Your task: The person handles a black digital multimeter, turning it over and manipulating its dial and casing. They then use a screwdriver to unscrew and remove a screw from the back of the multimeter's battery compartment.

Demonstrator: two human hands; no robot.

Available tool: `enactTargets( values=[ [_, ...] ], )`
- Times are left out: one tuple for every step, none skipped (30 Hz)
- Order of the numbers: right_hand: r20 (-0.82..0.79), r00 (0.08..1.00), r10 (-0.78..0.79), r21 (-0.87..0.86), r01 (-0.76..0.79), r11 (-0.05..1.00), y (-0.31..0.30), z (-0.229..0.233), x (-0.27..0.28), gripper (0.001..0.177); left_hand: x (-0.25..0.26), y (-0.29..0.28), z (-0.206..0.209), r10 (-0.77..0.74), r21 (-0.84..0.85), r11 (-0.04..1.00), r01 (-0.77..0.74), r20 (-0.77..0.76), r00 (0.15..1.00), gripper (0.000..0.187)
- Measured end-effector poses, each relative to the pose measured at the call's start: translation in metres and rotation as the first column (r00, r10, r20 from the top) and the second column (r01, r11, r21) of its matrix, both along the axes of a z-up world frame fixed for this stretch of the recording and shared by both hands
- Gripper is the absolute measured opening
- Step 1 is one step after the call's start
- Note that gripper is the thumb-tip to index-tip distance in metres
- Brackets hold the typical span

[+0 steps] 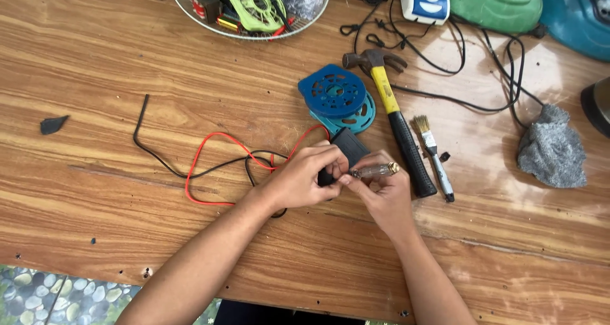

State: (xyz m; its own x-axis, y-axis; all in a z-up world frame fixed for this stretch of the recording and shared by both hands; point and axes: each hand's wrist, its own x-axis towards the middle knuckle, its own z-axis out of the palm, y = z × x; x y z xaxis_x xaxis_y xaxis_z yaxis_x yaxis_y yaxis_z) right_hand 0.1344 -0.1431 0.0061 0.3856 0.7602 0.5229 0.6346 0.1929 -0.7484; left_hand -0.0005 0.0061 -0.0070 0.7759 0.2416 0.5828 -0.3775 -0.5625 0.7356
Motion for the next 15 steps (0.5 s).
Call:
enactTargets(
  values=[
    [-0.096,0.994,0.054,-0.023,-0.057,0.998,0.002,-0.001,0.0,0.017,0.0,0.001,0.0,0.005,0.008,1.0,-0.005,-0.004,1.0,0.023],
    [-0.199,0.974,0.105,-0.046,-0.116,0.992,0.001,-0.004,-0.002,0.015,-0.001,-0.001,-0.002,0.009,0.011,1.0,-0.009,-0.013,1.0,0.023],
    [-0.197,0.974,0.11,-0.044,-0.121,0.992,0.001,-0.001,-0.002,0.015,-0.002,0.002,0.0,0.015,0.013,1.0,-0.015,-0.012,1.0,0.023],
    [-0.202,0.968,0.147,-0.069,-0.164,0.984,-0.001,0.001,-0.002,0.013,-0.002,0.003,0.0,0.011,0.006,1.0,-0.011,-0.016,1.0,0.026],
    [-0.208,0.961,0.184,-0.094,-0.206,0.974,-0.002,0.003,-0.002,0.014,-0.002,0.004,0.001,0.007,-0.001,1.0,-0.008,-0.02,1.0,0.029],
    [-0.207,0.961,0.184,-0.094,-0.207,0.974,-0.002,0.002,0.0,0.014,-0.002,0.004,0.0,0.008,-0.001,1.0,-0.008,-0.019,1.0,0.029],
    [-0.258,0.941,0.219,-0.105,-0.253,0.962,-0.001,0.0,0.002,0.017,-0.002,0.004,-0.001,0.015,-0.007,1.0,-0.015,-0.026,1.0,0.03],
    [-0.308,0.918,0.251,-0.115,-0.298,0.948,-0.001,-0.002,0.005,0.02,-0.001,0.004,-0.003,0.021,-0.014,1.0,-0.022,-0.033,0.999,0.031],
    [-0.308,0.918,0.25,-0.116,-0.297,0.948,-0.001,-0.002,0.007,0.02,-0.001,0.002,-0.002,0.021,-0.015,1.0,-0.021,-0.032,0.999,0.031],
    [-0.256,0.94,0.226,-0.125,-0.264,0.956,-0.001,-0.003,0.009,0.018,-0.001,0.001,-0.001,0.022,-0.033,0.999,-0.022,-0.029,0.999,0.036],
    [-0.204,0.958,0.202,-0.132,-0.231,0.964,-0.001,-0.003,0.01,0.016,-0.002,0.0,0.0,0.023,-0.05,0.998,-0.024,-0.026,0.999,0.045],
    [-0.201,0.958,0.204,-0.131,-0.233,0.964,-0.002,-0.003,0.008,0.016,-0.003,-0.001,0.002,0.025,-0.048,0.999,-0.026,-0.022,0.999,0.045],
    [-0.191,0.959,0.211,-0.135,-0.239,0.962,-0.003,-0.003,0.005,0.017,-0.004,-0.001,0.004,-0.008,-0.079,0.997,0.005,-0.031,0.999,0.06],
    [-0.178,0.959,0.221,-0.137,-0.247,0.959,-0.002,-0.003,0.004,0.019,-0.006,-0.001,0.006,-0.037,-0.106,0.994,0.033,-0.035,0.999,0.074],
    [-0.17,0.959,0.227,-0.133,-0.251,0.959,0.001,-0.002,0.005,0.019,-0.005,0.001,0.009,-0.032,-0.1,0.995,0.029,-0.028,0.999,0.074]
  ],
)
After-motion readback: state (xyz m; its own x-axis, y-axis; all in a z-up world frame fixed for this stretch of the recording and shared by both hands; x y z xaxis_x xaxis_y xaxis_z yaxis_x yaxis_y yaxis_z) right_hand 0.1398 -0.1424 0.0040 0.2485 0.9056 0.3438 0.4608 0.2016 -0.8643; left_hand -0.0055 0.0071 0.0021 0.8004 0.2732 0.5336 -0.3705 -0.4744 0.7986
